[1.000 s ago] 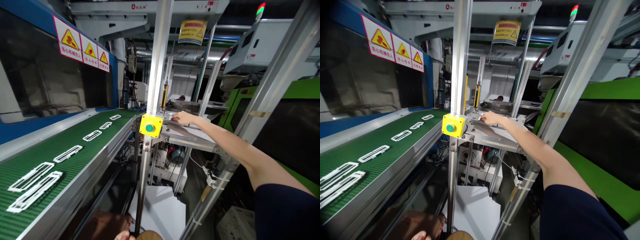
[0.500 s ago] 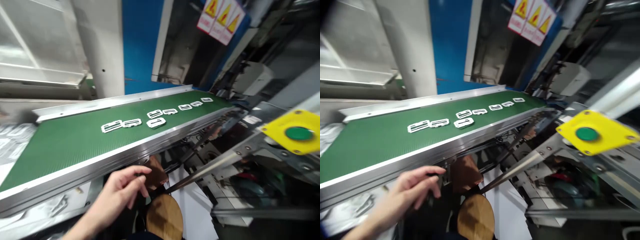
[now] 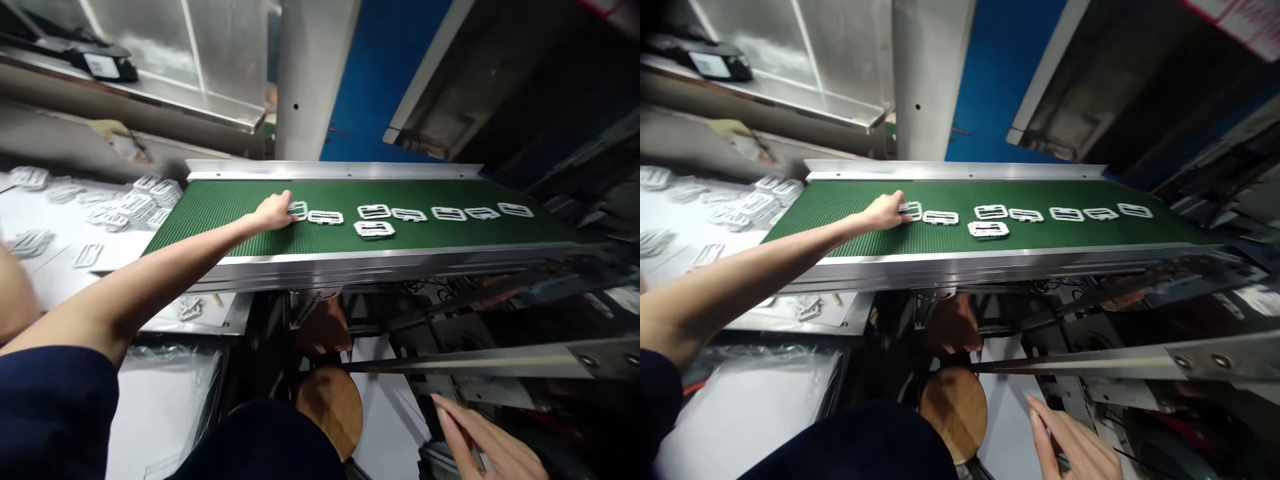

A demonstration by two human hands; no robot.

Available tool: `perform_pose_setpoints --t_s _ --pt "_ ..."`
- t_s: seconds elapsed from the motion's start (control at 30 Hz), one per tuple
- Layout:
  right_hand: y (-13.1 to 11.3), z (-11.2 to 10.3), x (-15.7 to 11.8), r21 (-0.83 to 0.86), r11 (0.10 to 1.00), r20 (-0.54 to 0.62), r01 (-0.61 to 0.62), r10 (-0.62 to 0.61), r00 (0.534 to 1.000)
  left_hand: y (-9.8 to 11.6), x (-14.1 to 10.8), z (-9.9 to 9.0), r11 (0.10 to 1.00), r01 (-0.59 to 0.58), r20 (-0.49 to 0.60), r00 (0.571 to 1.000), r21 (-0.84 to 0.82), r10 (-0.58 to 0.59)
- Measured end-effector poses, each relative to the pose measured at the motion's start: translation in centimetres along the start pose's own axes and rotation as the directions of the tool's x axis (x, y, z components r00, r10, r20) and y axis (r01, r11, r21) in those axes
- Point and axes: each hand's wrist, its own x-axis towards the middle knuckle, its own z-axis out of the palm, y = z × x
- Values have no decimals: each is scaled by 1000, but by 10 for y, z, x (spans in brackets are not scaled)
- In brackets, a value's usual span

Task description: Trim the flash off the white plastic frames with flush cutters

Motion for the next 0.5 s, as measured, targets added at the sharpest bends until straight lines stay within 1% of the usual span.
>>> perform_pose_setpoints --t_s 0.03,0.1,0.13,0.17,0.2,0.23,0.27,0.3,0.33,0.37,0.4,0.43,0.47,0.5 --pt "-2 13 2 49 999 38 -7 5 999 -4 -6 -2 1000 14 -42 999 2 -14" --pt "-10 44 9 163 984 141 -68 45 989 -14 -25 -16 998 39 -135 990 -49 -45" --pt "-17 63 15 224 968 215 -117 68 974 -21 -39 -26 991 46 -177 982 -127 -69" --pt "-26 84 23 283 944 301 -172 83 950 -27 -57 -36 969 44 -218 971 -242 -98" --pt "-36 106 33 342 913 390 -223 78 917 -33 -79 -47 921 32 -260 955 -389 -143" --pt "-48 129 45 386 881 483 -273 59 874 -39 -106 -56 842 0 -286 940 -539 -184" --pt "-61 154 59 426 852 558 -303 15 829 -45 -137 -63 747 -49 -334 912 -663 -236" --pt "-74 179 75 450 831 629 -328 -35 776 -50 -170 -66 655 -104 -383 874 -748 -299" --pt "-88 203 92 448 821 684 -355 -59 727 -54 -204 -65 560 -110 -345 877 -821 -334" --pt "-103 228 110 449 822 706 -351 -86 703 -58 -238 -60 458 -98 -302 866 -884 -398" --pt "-117 251 129 452 825 719 -339 -112 686 -62 -271 -50 342 -84 -251 842 -936 -478" --pt "-131 274 147 447 833 730 -327 -128 671 -65 -300 -37 202 -31 -142 814 -979 -563" --pt "-144 294 165 437 843 742 -314 -141 655 -68 -325 -22 53 8 -27 774 -999 -633" --pt "-157 313 182 421 854 758 -305 -146 636 -69 -347 -6 -64 -4 41 719 -998 -693"
